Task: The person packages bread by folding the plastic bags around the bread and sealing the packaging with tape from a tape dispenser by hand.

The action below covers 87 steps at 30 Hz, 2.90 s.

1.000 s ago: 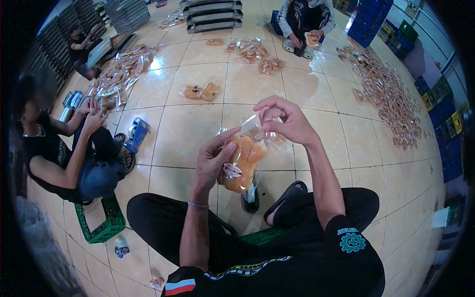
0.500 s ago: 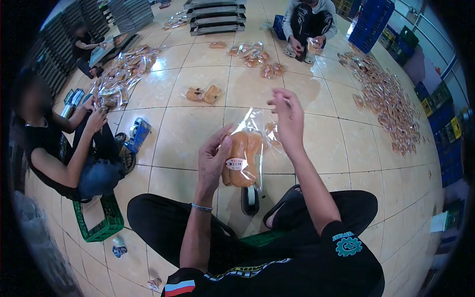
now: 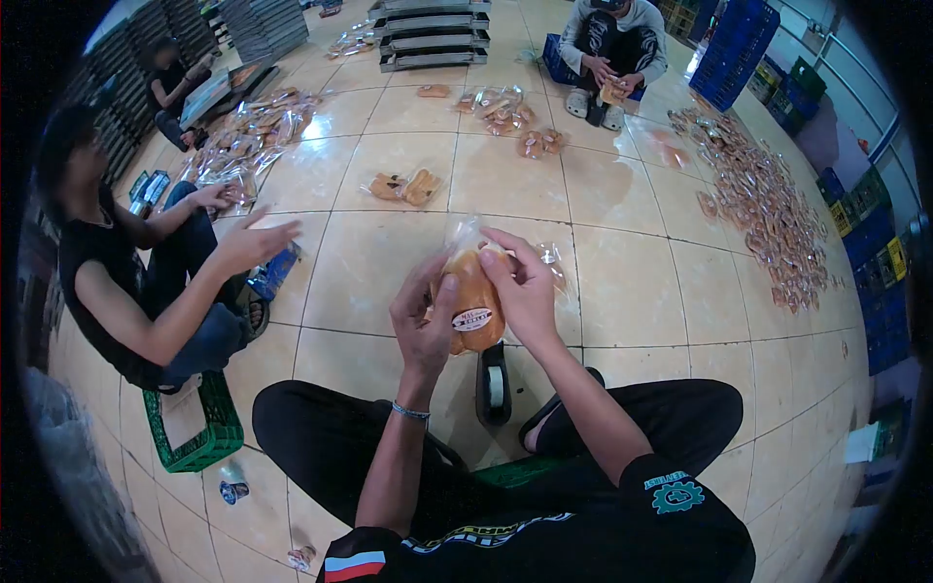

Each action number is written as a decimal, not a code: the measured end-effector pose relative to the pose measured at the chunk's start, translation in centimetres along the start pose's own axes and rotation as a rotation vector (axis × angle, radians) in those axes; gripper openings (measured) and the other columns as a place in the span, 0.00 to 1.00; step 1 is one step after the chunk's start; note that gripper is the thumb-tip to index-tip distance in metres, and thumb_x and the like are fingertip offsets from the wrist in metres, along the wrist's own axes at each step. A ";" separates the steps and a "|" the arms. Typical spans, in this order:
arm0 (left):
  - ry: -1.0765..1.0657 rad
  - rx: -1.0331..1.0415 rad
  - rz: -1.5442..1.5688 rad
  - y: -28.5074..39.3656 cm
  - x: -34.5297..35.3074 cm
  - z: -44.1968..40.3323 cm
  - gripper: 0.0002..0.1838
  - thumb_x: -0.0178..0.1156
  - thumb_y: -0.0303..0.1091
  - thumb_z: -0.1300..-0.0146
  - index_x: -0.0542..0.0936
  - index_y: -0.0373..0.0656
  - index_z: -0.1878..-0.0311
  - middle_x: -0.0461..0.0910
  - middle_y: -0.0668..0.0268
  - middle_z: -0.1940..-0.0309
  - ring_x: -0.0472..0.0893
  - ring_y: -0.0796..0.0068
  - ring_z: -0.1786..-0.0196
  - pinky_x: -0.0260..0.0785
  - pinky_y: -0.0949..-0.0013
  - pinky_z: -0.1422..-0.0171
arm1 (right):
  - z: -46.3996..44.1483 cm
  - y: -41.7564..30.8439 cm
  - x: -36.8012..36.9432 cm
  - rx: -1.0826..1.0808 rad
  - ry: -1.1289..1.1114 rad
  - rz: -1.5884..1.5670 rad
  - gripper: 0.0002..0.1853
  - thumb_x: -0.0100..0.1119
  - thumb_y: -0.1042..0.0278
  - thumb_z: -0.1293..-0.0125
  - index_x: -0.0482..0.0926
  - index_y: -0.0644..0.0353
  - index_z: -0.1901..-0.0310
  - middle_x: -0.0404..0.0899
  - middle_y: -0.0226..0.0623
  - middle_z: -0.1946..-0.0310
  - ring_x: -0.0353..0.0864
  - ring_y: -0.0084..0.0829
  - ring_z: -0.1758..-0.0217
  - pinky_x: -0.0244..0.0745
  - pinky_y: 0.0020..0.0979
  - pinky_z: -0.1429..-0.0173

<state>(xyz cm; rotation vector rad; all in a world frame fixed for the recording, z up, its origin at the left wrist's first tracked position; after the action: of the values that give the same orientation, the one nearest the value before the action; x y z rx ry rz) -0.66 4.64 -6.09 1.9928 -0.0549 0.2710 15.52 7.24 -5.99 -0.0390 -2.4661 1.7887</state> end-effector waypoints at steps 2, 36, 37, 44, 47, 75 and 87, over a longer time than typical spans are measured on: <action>0.007 -0.003 -0.032 0.8 -0.2 -0.2 0.15 0.62 0.26 0.30 0.82 0.32 0.43 0.82 0.55 0.45 0.81 0.69 0.42 0.73 0.69 0.37 | 0.1 0.4 0.0 0.046 0.004 -0.089 0.16 0.65 0.68 0.30 0.83 0.60 0.42 0.80 0.34 0.55 0.77 0.18 0.57 0.71 0.20 0.54; 0.096 -0.189 0.169 2.1 -0.6 -0.3 0.10 0.67 0.24 0.35 0.87 0.31 0.53 0.86 0.54 0.52 0.83 0.71 0.47 0.73 0.70 0.38 | 0.7 -0.9 1.7 0.063 -0.223 -0.101 0.13 0.64 0.67 0.29 0.85 0.64 0.48 0.82 0.33 0.50 0.79 0.20 0.51 0.73 0.20 0.51; 0.096 -0.188 0.169 2.1 -0.6 -0.4 0.10 0.67 0.24 0.35 0.87 0.31 0.53 0.86 0.54 0.52 0.83 0.71 0.47 0.73 0.70 0.38 | 0.7 -0.8 1.7 0.016 -0.236 -0.074 0.13 0.64 0.66 0.29 0.85 0.64 0.48 0.82 0.33 0.50 0.79 0.20 0.50 0.73 0.21 0.50; 0.147 -0.165 0.119 2.3 -0.7 -0.1 0.09 0.66 0.22 0.35 0.87 0.31 0.54 0.86 0.55 0.53 0.84 0.72 0.51 0.75 0.72 0.42 | 0.6 -1.3 1.5 0.092 -0.253 -0.156 0.11 0.65 0.69 0.30 0.86 0.64 0.50 0.83 0.34 0.53 0.79 0.22 0.51 0.72 0.22 0.48; 0.111 -0.138 0.080 2.9 -0.9 -0.2 0.08 0.66 0.21 0.36 0.87 0.30 0.54 0.87 0.55 0.53 0.85 0.72 0.52 0.77 0.73 0.44 | -0.1 -1.4 1.1 0.211 -0.220 -0.469 0.11 0.64 0.75 0.32 0.86 0.64 0.49 0.82 0.33 0.53 0.80 0.22 0.51 0.74 0.22 0.48; 0.048 -0.321 -0.280 1.1 -1.4 0.1 0.04 0.68 0.26 0.38 0.85 0.35 0.63 0.86 0.62 0.67 0.83 0.77 0.62 0.74 0.75 0.55 | -0.7 -1.8 0.6 0.054 -0.352 0.289 0.06 0.70 0.70 0.41 0.88 0.57 0.62 0.79 0.32 0.72 0.76 0.28 0.59 0.70 0.32 0.50; -0.023 0.160 -0.849 3.9 0.2 1.0 0.06 0.71 0.23 0.42 0.83 0.36 0.64 0.84 0.64 0.64 0.80 0.77 0.57 0.74 0.68 0.52 | 0.6 -5.7 2.0 -0.567 -0.362 0.784 0.08 0.69 0.74 0.47 0.82 0.59 0.64 0.77 0.35 0.64 0.73 0.39 0.56 0.75 0.37 0.51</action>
<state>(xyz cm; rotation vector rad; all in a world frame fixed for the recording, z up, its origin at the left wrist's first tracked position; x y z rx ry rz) -0.96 2.07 -3.02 1.9918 0.7998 -0.3049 13.67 5.08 -0.66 -0.9034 -3.4714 1.2460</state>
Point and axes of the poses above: each hand's wrist, its own z-axis away from the middle knuckle, its own x-axis out of the palm, y = z × x, the point moved 8 cm from there along -z, towards the middle knuckle
